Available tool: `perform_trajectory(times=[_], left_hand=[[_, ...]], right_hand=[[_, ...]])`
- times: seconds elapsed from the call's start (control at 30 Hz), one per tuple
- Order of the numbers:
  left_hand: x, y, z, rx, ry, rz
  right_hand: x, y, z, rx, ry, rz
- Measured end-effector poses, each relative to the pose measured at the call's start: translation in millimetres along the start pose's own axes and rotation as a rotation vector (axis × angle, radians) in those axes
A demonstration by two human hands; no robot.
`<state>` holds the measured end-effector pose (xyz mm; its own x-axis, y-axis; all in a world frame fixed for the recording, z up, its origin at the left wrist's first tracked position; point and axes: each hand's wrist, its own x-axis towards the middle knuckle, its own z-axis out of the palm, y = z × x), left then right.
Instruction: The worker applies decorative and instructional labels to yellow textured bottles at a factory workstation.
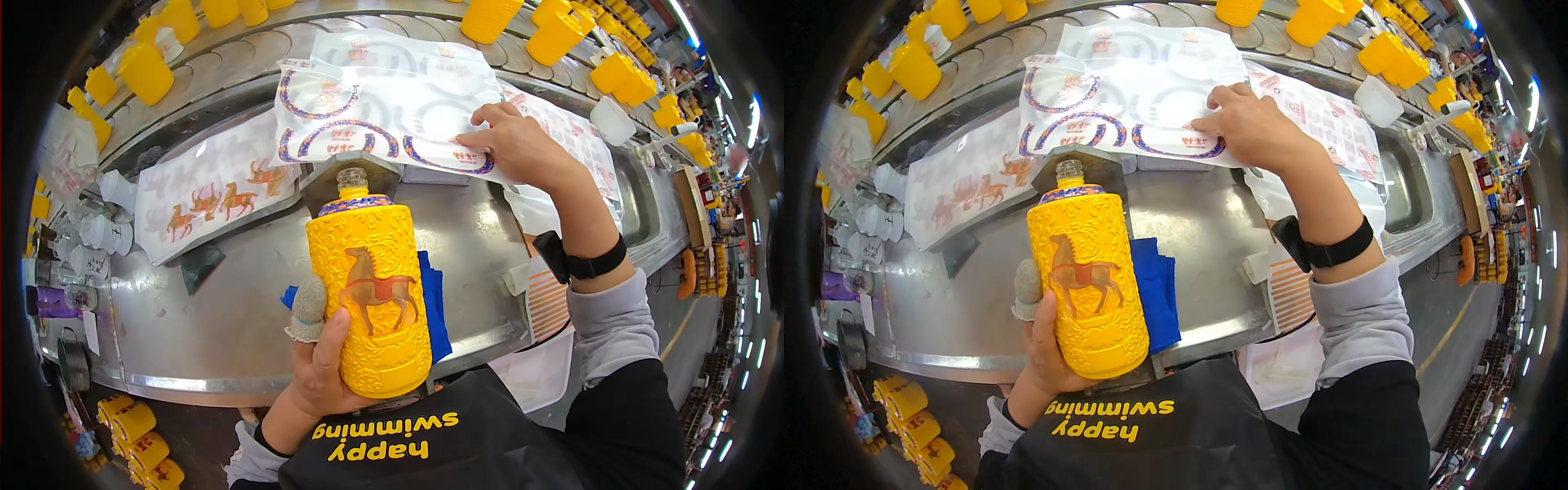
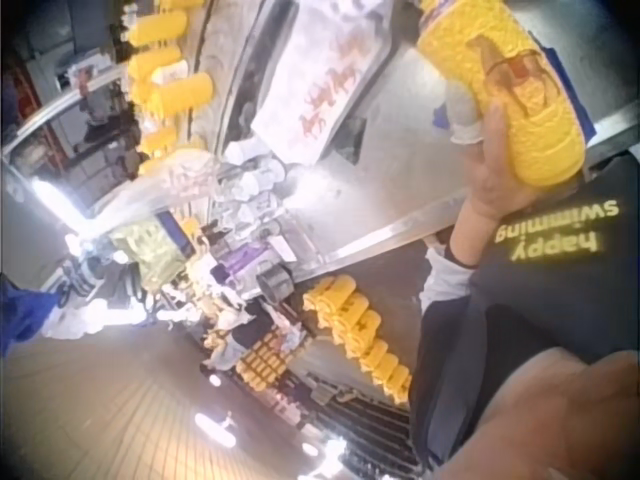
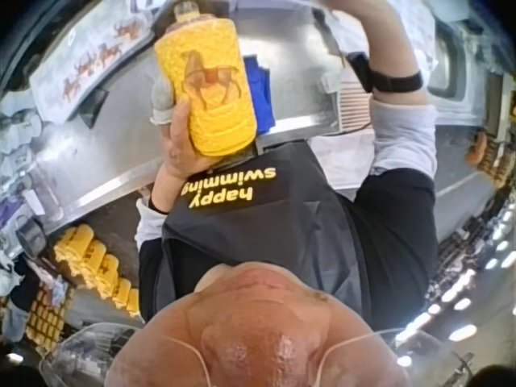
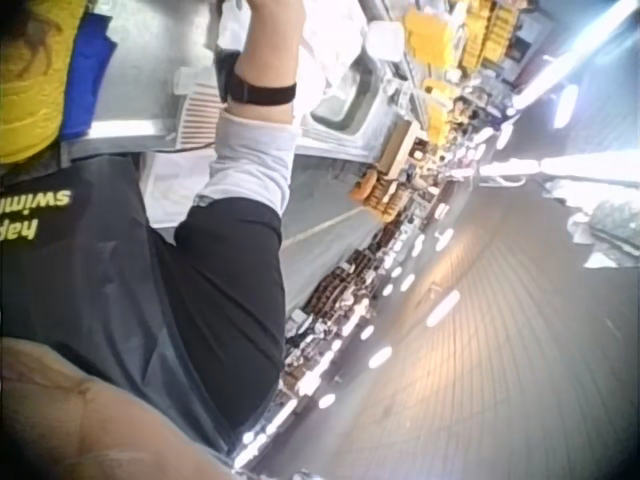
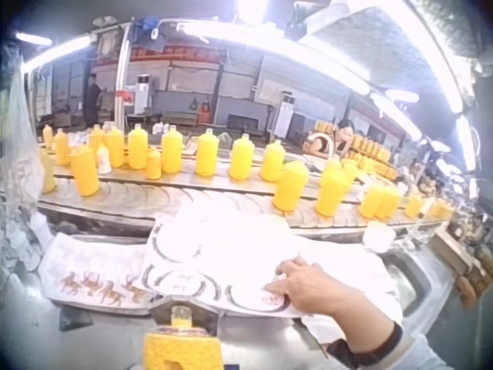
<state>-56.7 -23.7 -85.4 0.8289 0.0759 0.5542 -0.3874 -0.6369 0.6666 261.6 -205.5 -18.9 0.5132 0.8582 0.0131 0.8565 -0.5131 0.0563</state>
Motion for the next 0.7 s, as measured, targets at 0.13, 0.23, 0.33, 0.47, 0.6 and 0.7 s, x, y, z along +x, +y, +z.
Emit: perform_trajectory(times=[0.13, 0.23, 0.33, 0.47, 0.6, 0.7], left_hand=[[-2, -3, 1, -0.003, -0.021, -0.003], [-2, 0, 0, 0.026, -0.023, -0.018], [-7, -4, 3, -0.014, -0.026, -0.03], [-4, -4, 1, 0.023, -0.02, 0.003], [-8, -5, 4, 0.009, 0.046, 0.005], [-4, -5, 5, -0.052, 0.056, 0.017]], right_hand=[[3, 5, -3, -0.087, -0.026, 0.08], [-1, 5, 0, -0.036, 0.011, 0.033], [1, 4, 3, -0.016, -0.048, 0.073], [4, 13, 6, -0.061, -0.057, 0.137], [0, 28, 10, -0.139, -0.045, 0.226], [0, 31, 15, -0.132, 0.009, 0.189]])
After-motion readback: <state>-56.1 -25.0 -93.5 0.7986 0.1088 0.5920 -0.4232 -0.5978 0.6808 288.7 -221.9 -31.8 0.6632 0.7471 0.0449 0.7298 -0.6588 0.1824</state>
